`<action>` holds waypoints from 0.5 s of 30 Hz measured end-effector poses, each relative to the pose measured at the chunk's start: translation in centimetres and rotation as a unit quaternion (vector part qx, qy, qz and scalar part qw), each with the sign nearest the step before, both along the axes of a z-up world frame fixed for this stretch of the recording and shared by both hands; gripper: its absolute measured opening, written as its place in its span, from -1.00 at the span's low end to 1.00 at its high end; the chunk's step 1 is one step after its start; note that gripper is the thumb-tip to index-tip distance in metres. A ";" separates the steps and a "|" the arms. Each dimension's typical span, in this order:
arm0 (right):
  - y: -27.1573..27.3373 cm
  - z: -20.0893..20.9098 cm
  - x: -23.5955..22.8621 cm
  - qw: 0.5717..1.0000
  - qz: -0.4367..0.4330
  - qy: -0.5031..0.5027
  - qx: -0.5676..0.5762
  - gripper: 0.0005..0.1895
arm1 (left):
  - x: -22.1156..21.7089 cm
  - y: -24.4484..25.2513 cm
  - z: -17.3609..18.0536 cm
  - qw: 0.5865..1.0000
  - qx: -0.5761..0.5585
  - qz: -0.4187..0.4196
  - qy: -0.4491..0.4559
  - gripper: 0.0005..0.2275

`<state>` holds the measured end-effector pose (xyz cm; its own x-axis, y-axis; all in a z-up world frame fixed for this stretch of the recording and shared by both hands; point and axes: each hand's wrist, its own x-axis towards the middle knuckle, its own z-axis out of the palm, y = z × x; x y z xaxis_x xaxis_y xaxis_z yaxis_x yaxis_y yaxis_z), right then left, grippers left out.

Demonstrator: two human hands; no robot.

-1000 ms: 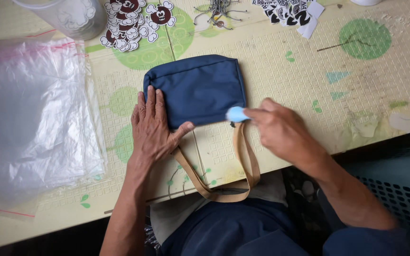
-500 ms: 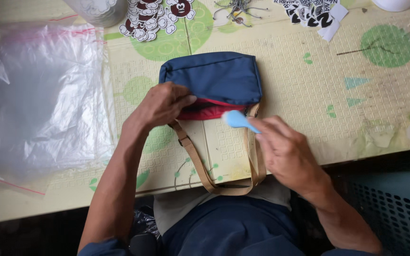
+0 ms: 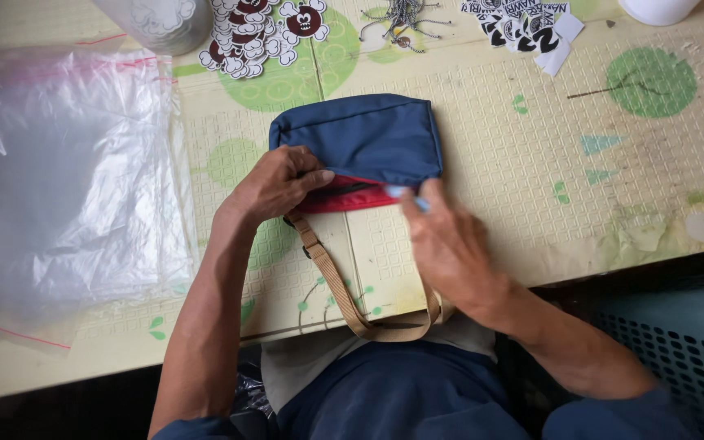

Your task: The person wipes a blue pouch with a cloth, attaches a sticker to the pouch, and places the pouch into a plastic bag.

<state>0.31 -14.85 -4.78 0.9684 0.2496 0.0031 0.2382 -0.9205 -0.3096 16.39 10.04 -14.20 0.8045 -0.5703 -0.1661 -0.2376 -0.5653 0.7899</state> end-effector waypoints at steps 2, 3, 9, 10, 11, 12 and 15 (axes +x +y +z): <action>-2.7 -1.4 -0.4 0.998 -0.008 -0.009 -0.057 -0.60 | -0.7 -0.5 1.4 1.000 0.010 0.006 -0.012 -0.80; -4.1 -2.0 -0.7 0.993 -0.019 -0.018 -0.111 -0.56 | -0.9 -0.9 2.1 0.999 0.023 0.009 -0.024 -0.80; -4.1 -0.7 -1.9 0.989 -0.033 -0.008 -0.144 -0.61 | -1.3 -1.4 1.7 0.998 0.044 0.024 -0.033 -0.79; -4.4 -0.6 -2.7 0.989 -0.034 -0.007 -0.143 -0.61 | -1.3 -1.2 1.4 0.998 0.045 0.023 -0.033 -0.79; -4.8 -0.6 -3.2 0.993 -0.035 0.022 -0.111 -0.57 | -1.0 -1.2 1.1 0.999 0.032 0.023 -0.025 -0.78; -5.2 -0.5 -3.8 0.995 -0.035 0.050 -0.078 -0.51 | -0.8 -1.2 0.9 0.999 0.019 0.024 -0.017 -0.78; -4.6 -1.5 -3.2 1.000 0.014 -0.017 -0.016 -0.54 | -0.8 -1.0 1.5 0.999 0.032 0.006 -0.014 -0.76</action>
<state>-2.87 -19.44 -6.30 0.9603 0.2777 0.0272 0.2744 -0.9225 -0.2715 15.56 8.99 -12.66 0.8164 -0.5491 -0.1790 -0.2524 -0.6181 0.7445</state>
